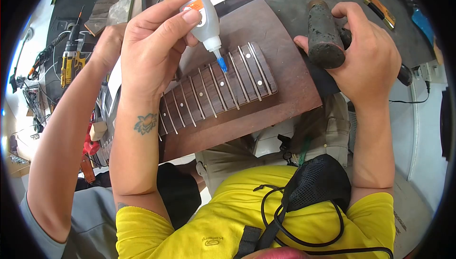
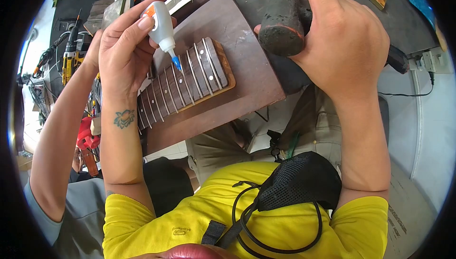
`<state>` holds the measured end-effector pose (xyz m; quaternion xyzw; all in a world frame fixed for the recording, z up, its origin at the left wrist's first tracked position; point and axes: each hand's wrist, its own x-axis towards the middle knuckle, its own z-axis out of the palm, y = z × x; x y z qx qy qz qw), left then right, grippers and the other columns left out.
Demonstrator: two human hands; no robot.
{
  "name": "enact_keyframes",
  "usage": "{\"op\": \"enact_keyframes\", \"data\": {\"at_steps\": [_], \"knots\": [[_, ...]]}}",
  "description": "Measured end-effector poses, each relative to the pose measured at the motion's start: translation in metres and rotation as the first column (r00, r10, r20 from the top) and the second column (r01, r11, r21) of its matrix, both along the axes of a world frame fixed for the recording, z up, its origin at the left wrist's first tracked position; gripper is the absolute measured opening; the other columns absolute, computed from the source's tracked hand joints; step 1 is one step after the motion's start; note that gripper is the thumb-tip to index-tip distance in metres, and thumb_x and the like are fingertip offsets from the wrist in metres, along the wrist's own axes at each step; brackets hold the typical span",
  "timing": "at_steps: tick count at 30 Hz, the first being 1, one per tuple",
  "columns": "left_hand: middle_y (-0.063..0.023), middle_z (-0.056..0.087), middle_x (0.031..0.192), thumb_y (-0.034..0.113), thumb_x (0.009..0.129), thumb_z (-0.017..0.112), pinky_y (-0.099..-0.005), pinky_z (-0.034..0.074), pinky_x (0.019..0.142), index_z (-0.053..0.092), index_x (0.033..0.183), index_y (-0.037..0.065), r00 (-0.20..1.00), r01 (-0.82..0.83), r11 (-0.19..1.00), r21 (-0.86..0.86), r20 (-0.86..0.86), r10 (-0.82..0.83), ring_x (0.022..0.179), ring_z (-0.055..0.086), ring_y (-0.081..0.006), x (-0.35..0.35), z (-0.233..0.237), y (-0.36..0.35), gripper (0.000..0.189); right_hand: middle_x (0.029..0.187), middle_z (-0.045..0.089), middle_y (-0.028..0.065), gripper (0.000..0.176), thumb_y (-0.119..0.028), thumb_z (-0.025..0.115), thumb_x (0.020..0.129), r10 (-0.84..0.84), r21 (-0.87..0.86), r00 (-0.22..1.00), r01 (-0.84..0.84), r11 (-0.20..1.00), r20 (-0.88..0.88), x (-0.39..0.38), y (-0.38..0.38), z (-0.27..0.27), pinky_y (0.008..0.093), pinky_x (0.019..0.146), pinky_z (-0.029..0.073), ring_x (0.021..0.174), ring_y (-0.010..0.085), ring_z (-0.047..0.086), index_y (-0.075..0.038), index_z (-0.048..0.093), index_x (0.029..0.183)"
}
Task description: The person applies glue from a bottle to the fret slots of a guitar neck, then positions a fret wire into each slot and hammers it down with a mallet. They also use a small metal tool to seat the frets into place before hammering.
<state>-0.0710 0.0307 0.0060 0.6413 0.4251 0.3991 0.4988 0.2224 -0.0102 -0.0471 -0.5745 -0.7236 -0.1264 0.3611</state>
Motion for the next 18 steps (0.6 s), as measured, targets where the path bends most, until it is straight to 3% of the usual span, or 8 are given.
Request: {"op": "enact_keyframes", "data": {"at_steps": [7,9,14,16,18], "knots": [[-0.0184,0.075,0.104,0.01,0.1,0.06,-0.0256,0.058,0.073,0.06,0.136,-0.011,0.999,-0.034,0.999,-0.004,0.029,0.034,0.091,0.073,-0.017,-0.0003,0.0002,0.0033,0.041,0.073,0.067,0.0034,0.057,-0.056,0.089,0.069,0.006,0.015,1.0,-0.006,1.0,0.0,-0.0001,0.0001,-0.0001,0.037,0.059,0.05,0.067,0.0269,0.066,-0.014,0.066,0.099],[-0.0088,0.073,0.102,0.006,0.097,0.068,-0.0219,0.052,0.071,0.068,0.127,-0.008,0.991,-0.053,0.997,-0.061,0.123,0.06,0.079,0.061,-0.0078,0.0034,0.0021,0.0021,0.033,0.073,0.066,0.0032,0.056,-0.056,0.089,0.069,0.014,0.022,1.0,-0.013,1.0,-0.005,-0.0002,0.0002,-0.0003,0.0371,0.059,0.05,0.067,0.027,0.067,-0.014,0.066,0.099],[-0.0089,0.073,0.101,0.007,0.097,0.067,-0.0241,0.05,0.071,0.068,0.126,-0.009,0.99,-0.077,0.996,-0.039,0.115,0.081,0.079,0.061,-0.0096,0.0022,0.0011,0.0055,0.033,0.073,0.067,0.0026,0.056,-0.056,0.089,0.069,-0.002,-0.012,1.0,0.002,1.0,0.003,-0.0006,-0.0009,0.0007,0.037,0.059,0.049,0.068,0.0268,0.067,-0.014,0.066,0.099],[-0.0149,0.076,0.101,0.01,0.1,0.061,-0.0205,0.054,0.072,0.064,0.133,-0.007,0.996,-0.071,0.997,0.011,0.052,0.071,0.078,0.066,-0.0084,-0.0017,-0.0003,0.0086,0.038,0.073,0.066,0.0026,0.056,-0.056,0.089,0.069,0.001,-0.005,1.0,-0.001,1.0,0.002,-0.0004,-0.0001,0.0,0.0369,0.058,0.049,0.068,0.0268,0.066,-0.014,0.066,0.099],[-0.0147,0.076,0.1,0.01,0.1,0.061,-0.0204,0.053,0.072,0.065,0.133,-0.007,0.995,-0.084,0.996,0.01,0.05,0.083,0.077,0.065,-0.0078,-0.0014,0.0001,0.0098,0.037,0.073,0.066,0.0025,0.056,-0.056,0.089,0.069,0.004,0.002,1.0,-0.004,1.0,0.002,-0.0004,0.0001,-0.0005,0.0368,0.058,0.049,0.068,0.0267,0.066,-0.014,0.066,0.099]]}}
